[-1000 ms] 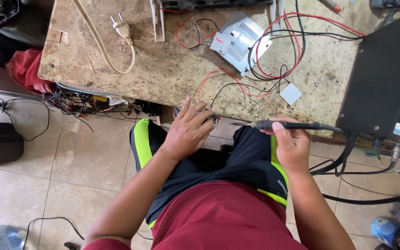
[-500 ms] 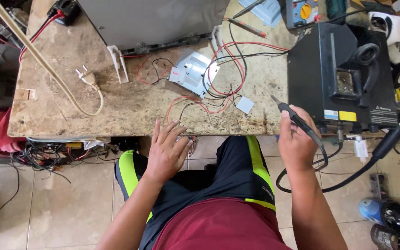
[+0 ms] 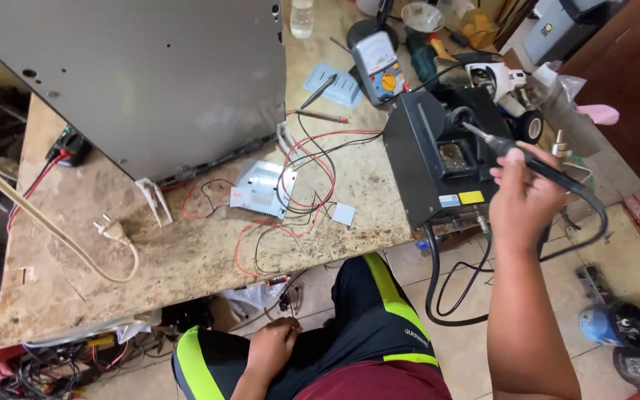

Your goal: The person uses a soldering iron to heat and join two wires, then retrieves a small plastic bag of connectors from a shelf and places it on the workbench. They continue to prepare and solder additional wire ends.

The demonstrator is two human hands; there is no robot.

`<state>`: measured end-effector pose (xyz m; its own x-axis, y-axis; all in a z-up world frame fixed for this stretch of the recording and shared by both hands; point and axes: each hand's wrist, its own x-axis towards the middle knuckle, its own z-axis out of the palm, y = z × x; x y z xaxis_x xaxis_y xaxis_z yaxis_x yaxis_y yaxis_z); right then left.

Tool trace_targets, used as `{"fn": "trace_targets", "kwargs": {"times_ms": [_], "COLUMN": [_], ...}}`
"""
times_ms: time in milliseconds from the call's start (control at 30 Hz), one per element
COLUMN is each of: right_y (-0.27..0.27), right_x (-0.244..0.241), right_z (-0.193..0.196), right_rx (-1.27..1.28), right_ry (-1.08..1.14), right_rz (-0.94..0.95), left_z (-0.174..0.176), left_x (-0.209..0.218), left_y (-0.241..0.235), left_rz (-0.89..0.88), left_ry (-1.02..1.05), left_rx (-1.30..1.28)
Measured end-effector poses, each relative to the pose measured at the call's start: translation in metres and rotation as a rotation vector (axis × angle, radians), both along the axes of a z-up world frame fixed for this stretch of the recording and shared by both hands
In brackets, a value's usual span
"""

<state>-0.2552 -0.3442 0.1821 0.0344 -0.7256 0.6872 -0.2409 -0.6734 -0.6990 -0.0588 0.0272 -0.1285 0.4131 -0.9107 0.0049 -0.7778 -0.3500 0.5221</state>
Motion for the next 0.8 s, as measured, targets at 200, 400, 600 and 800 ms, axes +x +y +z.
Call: {"fn": "trace_targets", "kwargs": {"times_ms": [200,400,600,800], "right_y": [-0.026,-0.028,-0.023,0.077], "right_x": [0.040,0.060,0.055,0.023], "right_z": [0.009,0.015,-0.001,-0.001], "right_rx": [0.084,0.393,0.481,0.511], "right_ry": [0.146,0.123,0.019,0.038], "right_rz": [0.024,0.046,0.093,0.139], "left_z": [-0.009,0.004,-0.029,-0.069], "left_x": [0.011,0.015,0.018,0.023], "left_y": [-0.001,0.002,0.010,0.038], "left_rz": [0.213,0.262,0.353,0.602], "left_ry": [0.424,0.521,0.532,0.415], "left_rx": [0.551,0.516,0.483,0.365]}}
